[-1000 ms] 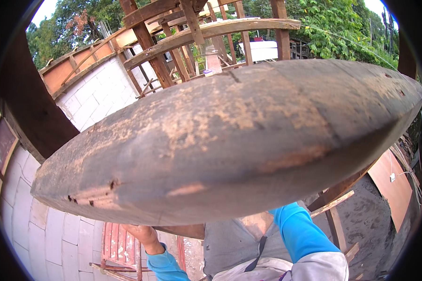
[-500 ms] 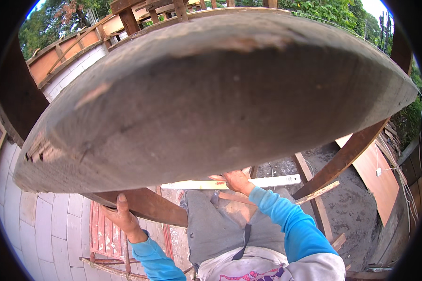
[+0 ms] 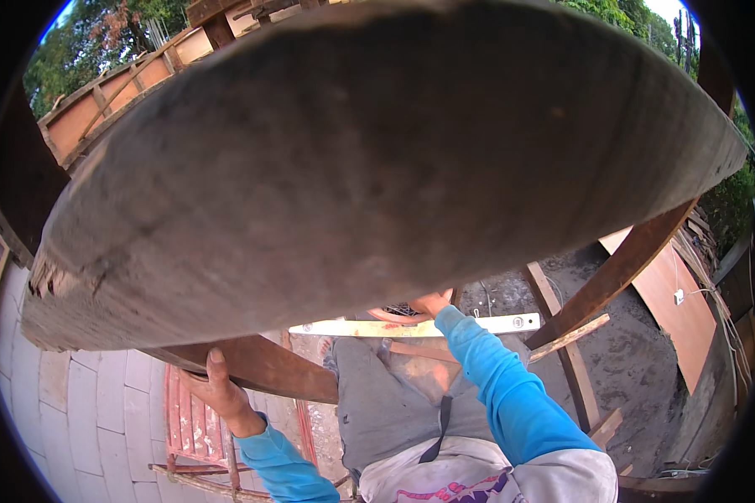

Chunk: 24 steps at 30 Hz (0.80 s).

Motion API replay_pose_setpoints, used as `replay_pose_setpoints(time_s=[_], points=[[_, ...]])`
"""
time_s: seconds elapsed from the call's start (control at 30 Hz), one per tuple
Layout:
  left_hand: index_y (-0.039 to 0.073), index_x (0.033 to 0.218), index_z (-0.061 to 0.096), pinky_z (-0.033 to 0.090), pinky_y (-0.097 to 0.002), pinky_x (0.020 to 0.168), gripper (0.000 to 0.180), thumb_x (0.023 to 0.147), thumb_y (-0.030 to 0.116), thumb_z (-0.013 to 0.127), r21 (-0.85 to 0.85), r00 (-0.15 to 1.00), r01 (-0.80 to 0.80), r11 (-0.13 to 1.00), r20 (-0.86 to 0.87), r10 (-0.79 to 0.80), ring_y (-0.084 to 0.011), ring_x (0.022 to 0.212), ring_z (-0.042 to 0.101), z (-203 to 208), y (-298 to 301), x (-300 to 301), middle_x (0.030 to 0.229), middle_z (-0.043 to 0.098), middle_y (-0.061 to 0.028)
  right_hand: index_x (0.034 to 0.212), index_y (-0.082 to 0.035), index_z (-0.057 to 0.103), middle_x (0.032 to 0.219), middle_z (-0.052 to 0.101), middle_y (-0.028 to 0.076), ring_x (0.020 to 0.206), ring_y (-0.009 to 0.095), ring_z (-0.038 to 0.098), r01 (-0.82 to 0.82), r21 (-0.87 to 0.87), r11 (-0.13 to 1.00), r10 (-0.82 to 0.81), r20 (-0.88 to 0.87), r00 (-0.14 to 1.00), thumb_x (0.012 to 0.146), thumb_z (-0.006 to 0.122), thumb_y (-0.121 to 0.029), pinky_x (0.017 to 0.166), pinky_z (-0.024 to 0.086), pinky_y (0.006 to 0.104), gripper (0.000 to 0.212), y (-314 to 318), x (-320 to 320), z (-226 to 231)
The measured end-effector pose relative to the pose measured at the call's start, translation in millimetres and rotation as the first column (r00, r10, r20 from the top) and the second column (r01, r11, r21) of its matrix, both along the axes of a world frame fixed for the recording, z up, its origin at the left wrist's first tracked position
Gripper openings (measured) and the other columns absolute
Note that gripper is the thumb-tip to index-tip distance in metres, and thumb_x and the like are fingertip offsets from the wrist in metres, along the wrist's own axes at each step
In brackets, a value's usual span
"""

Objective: The person hammers a nail into a wooden beam using the back of a hatchet while sitting on a wooden frame, reaching into a bucket for nails and handling a spirit level.

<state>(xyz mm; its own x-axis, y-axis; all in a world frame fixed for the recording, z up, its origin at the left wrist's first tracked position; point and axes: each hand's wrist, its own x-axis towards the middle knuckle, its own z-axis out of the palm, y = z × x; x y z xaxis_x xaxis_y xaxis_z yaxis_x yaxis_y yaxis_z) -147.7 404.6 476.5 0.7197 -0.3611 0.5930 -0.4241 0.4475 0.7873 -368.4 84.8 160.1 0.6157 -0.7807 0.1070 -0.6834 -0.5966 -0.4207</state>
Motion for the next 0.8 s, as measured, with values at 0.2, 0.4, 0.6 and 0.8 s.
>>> replay_pose_setpoints(time_s=[0.2,0.4,0.6,0.8], points=[[-0.005,0.131,0.041,0.04,-0.038,0.097,0.085,0.072,0.043,0.076,-0.004,0.996,-0.089,0.996,-0.012,0.089,-0.0255,0.113,0.05,1,-3,-7,0.125,0.049,-0.0163,0.098,-0.004,0.07,0.099,0.069,0.018,0.094,0.028,0.069,0.162,0.028,0.986,-0.153,-0.198,0.968,0.088,0.055,-0.012,0.079,0.056,0.038,0.02,1,52,2],[-0.005,0.133,0.039,0.04,-0.039,0.097,0.094,0.067,0.049,0.079,0.042,0.996,-0.088,0.995,-0.016,0.088,-0.0262,0.115,0.049,1,-1,-3,0.125,0.049,-0.0163,0.102,-0.007,0.069,0.104,0.07,0.013,0.095,0.025,0.069,0.296,0.044,0.954,-0.281,-0.203,0.938,0.088,0.058,-0.019,0.079,0.057,0.0348,0.021,-21,70,-19],[-0.005,0.133,0.039,0.041,-0.0394,0.095,0.093,0.069,0.049,0.078,0.047,0.998,-0.038,0.998,-0.041,0.04,-0.0266,0.115,0.05,1,1,-3,0.124,0.049,-0.0171,0.104,-0.006,0.068,0.105,0.07,0.012,0.094,0.026,0.069,0.146,-0.091,0.985,-0.164,-0.231,0.959,0.089,0.056,-0.019,0.077,0.057,0.0347,0.023,-4,67,-12],[-0.007,0.131,0.041,0.04,-0.0392,0.095,0.088,0.072,0.048,0.076,0.086,0.99,-0.139,0.987,0.027,0.137,-0.027,0.113,0.05,11,0,-26,0.123,0.049,-0.0176,0.099,-0.002,0.065,0.093,0.069,0.02,0.087,0.031,0.069,0.261,-0.001,0.965,-0.26,-0.046,0.964,0.089,0.056,-0.022,0.074,0.055,0.0429,0.023,7,22,-4]])
